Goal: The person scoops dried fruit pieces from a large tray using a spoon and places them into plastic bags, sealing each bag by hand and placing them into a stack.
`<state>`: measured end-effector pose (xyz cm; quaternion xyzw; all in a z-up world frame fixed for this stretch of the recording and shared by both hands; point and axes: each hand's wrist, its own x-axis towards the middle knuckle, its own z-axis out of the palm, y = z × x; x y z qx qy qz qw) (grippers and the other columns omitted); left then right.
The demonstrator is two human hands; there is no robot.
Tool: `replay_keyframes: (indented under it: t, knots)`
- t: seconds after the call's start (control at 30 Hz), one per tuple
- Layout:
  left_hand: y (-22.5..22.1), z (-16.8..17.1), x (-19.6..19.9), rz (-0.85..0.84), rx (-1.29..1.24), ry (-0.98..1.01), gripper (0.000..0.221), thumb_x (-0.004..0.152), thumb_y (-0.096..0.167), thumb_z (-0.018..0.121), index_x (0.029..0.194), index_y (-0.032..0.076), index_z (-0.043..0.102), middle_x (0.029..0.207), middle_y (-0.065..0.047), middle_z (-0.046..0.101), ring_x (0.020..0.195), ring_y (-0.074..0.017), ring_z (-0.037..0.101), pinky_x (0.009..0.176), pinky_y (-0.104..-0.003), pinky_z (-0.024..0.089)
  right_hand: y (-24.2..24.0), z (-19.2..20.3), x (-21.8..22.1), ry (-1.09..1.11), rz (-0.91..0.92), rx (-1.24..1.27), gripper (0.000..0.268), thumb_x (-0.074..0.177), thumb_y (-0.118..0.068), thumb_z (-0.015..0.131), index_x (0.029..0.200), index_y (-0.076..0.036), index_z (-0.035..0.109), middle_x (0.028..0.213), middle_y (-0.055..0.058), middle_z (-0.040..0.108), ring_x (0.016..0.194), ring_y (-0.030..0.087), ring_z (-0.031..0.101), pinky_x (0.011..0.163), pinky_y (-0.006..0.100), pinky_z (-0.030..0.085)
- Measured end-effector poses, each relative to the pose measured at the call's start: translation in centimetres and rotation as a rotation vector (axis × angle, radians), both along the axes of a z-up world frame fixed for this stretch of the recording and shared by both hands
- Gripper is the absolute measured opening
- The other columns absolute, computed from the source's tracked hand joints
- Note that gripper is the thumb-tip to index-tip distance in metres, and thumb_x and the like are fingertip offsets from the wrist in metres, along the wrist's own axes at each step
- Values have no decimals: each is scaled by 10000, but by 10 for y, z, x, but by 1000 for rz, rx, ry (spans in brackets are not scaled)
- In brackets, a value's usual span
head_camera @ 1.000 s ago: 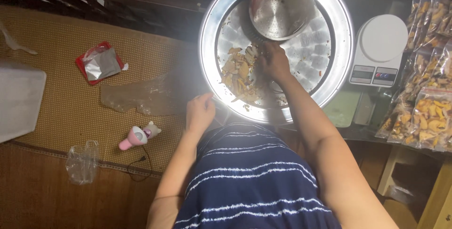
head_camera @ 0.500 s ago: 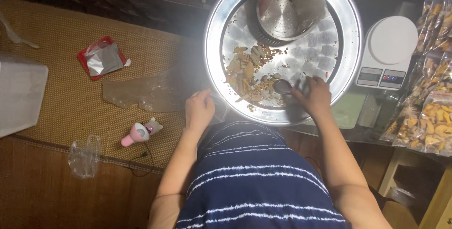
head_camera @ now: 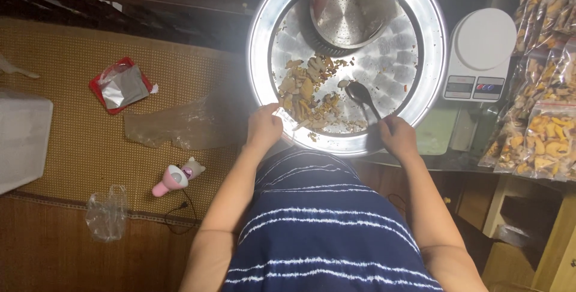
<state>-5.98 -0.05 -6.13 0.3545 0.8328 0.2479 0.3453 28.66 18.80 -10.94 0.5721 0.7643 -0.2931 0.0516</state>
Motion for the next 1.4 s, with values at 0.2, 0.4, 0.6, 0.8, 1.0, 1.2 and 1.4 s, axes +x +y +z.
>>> replay_keyframes:
  t: [0.2, 0.4, 0.6, 0.8, 1.0, 1.2, 1.4]
  knots:
    - [21, -37, -3, -26, -84, -22, 543, 872, 102, 553, 1409, 24, 585, 1327, -250, 620, 1284, -460, 592, 1118, -545, 453, 15, 14, -56, 132, 124, 211, 331, 1085, -178, 508, 1328, -8, 656, 1021, 265, 755, 979, 446, 726, 864, 575, 550]
    - [15, -41, 0, 38, -90, -26, 576, 865, 113, 543, 1437, 61, 581, 1337, -219, 616, 1302, -429, 587, 1143, -521, 435, 27, 0, -107, 358, 227, 242, 358, 1051, -141, 535, 1360, -27, 673, 1183, 237, 727, 1085, 420, 689, 950, 552, 528]
    - [7, -23, -3, 107, -142, -80, 582, 888, 104, 499, 1464, 71, 572, 1397, -214, 597, 1381, -381, 532, 1167, -485, 405, 36, -7, -132, 381, 193, -11, 320, 1026, -269, 613, 1265, -104, 749, 1125, 162, 747, 1117, 373, 683, 999, 484, 520]
    - [2, -23, -3, 122, -121, -102, 555, 917, 118, 478, 1460, 53, 571, 1403, -234, 584, 1376, -405, 526, 1169, -519, 397, 36, 17, -123, 246, 186, -298, 296, 939, -277, 676, 1179, -149, 793, 1067, 154, 765, 1092, 371, 706, 978, 528, 518]
    - [10, 47, 13, 104, -81, -141, 555, 918, 132, 469, 1454, 30, 569, 1395, -227, 587, 1379, -389, 524, 1170, -504, 391, 36, 11, -107, 259, -16, -556, 255, 952, -172, 616, 1100, -92, 807, 1028, 221, 762, 1016, 397, 727, 915, 501, 536]
    - [10, -30, 16, 10, -5, -67, 500, 921, 147, 488, 1375, -18, 617, 1338, -269, 618, 1309, -439, 578, 1137, -524, 436, 48, 9, -75, 349, -45, -587, 246, 989, -142, 589, 1076, -48, 798, 791, 202, 725, 689, 276, 696, 645, 396, 570]
    - [20, -41, 26, 32, 4, -96, 478, 928, 170, 479, 1351, 31, 652, 1305, -221, 637, 1276, -392, 613, 1097, -479, 473, 33, 63, -74, 485, -52, -560, 225, 936, -107, 651, 1060, 43, 764, 587, 141, 615, 501, 169, 591, 476, 291, 528]
